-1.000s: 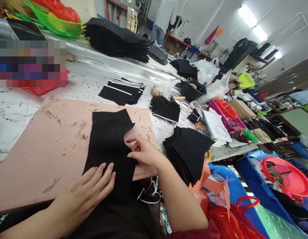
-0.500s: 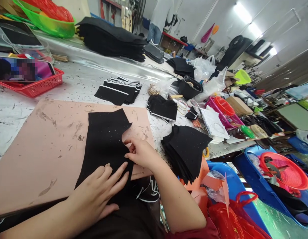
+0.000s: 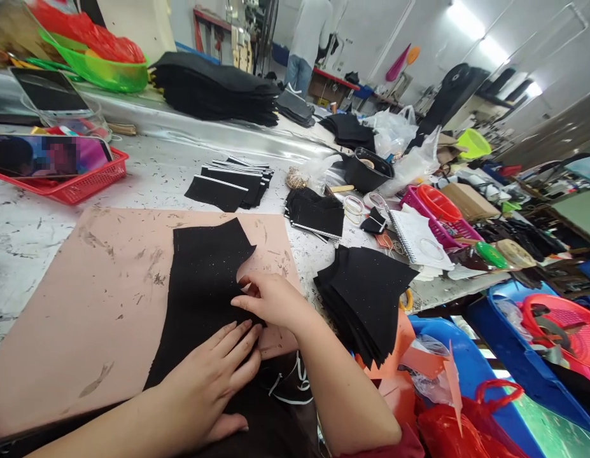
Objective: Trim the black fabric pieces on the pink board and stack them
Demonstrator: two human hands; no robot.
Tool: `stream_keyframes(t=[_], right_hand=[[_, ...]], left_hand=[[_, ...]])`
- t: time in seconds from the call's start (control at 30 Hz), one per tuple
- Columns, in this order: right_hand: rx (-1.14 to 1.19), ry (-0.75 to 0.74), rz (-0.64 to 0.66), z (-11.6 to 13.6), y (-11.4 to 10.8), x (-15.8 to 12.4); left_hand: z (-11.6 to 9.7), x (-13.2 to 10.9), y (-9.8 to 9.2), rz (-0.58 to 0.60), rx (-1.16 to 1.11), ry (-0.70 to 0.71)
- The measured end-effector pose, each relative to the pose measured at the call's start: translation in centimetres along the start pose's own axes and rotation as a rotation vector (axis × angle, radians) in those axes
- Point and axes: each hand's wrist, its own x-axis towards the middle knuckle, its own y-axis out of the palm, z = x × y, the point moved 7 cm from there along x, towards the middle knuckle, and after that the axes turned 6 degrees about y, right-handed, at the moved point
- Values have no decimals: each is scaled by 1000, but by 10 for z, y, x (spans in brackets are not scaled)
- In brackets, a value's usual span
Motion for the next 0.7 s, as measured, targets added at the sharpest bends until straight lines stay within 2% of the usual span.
stream_keyframes(t=[0.17, 0.23, 0.27, 0.33, 0.4, 0.47, 0.53, 0.63, 0.7], right_hand=[[-36, 5, -23, 3, 4, 5], [-45, -16, -26, 4, 6, 3], [-42, -29, -24, 5, 8, 2], [48, -54, -25, 9, 12, 1], [263, -48, -47, 14, 15, 4], [540, 20, -73, 17, 18, 11], [767, 72, -26, 25, 27, 18], [962, 27, 143, 47, 39, 23], [956, 3, 173, 58, 41, 26]], left_hand=[[5, -25, 1, 102, -131, -72], [15, -42, -2, 112, -228, -197], [24, -53, -6, 91, -310, -306], [51, -76, -16, -20, -530, -595], [83, -101, -27, -279, -836, -917], [109, -121, -34, -581, -1117, -1152], [127, -130, -36, -765, -1285, -1267], [140, -131, -33, -802, -1383, -1300], [144, -131, -30, -839, -1407, -1281]])
